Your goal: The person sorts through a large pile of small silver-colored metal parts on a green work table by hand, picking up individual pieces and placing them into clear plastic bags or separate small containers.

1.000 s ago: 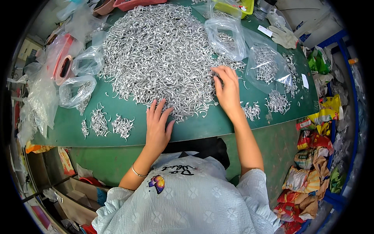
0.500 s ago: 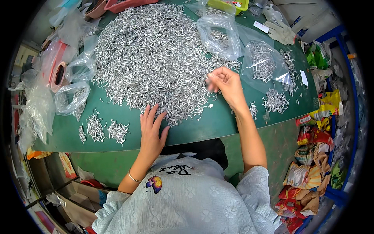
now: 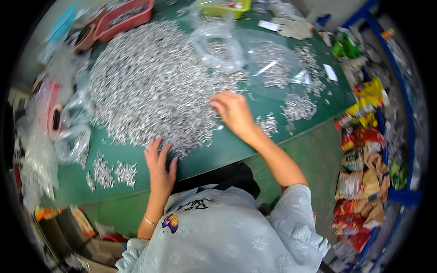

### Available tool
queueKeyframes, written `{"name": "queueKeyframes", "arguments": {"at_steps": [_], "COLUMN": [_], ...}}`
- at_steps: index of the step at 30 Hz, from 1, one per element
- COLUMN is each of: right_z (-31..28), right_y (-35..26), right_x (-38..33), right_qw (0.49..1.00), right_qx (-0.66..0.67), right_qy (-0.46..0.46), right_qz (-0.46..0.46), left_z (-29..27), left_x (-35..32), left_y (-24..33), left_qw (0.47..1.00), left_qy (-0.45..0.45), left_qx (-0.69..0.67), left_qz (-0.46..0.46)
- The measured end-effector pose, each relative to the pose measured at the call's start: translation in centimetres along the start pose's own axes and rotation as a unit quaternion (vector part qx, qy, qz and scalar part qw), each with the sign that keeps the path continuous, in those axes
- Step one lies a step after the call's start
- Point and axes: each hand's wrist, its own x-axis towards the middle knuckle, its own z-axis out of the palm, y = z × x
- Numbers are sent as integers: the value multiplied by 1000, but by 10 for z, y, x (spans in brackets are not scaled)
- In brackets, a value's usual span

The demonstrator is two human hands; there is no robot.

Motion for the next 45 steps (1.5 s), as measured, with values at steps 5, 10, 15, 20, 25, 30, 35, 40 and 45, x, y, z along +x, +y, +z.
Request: {"name": "queueKeyframes", "arguments": {"at_steps": [5,10,15,20,25,30,35,40,45], "right_z": [-40,-56,-60,-131,-210,-214,-208,-200,-201], "right_y": [-15,-2,8,32,173,232,204,179,203], "right_x": [7,-2,0,5,-28,-60,-58,-61,-57], "right_qw": [995,955,979,917,886,889,933,950,935], "right_qx": [-43,-160,-88,144,-111,-163,-266,-272,-326], "right_qy": [57,-1,90,346,375,247,175,29,63], "right_qz": [-67,-248,-158,136,249,349,165,148,128], "left_z": [2,4,2,0,0,5,1,3,4], "left_x": [1,7,9,9,16,17,15,13,16], "left_y": [0,3,8,4,15,14,15,16,17], "left_qw": [1000,1000,1000,998,1000,999,998,998,998], "left_qy": [15,19,23,59,-6,-6,-16,-10,-15], "left_qx": [6,16,20,-34,25,41,52,62,65], "left_qz": [-17,-10,-8,-14,-2,5,0,8,11]}}
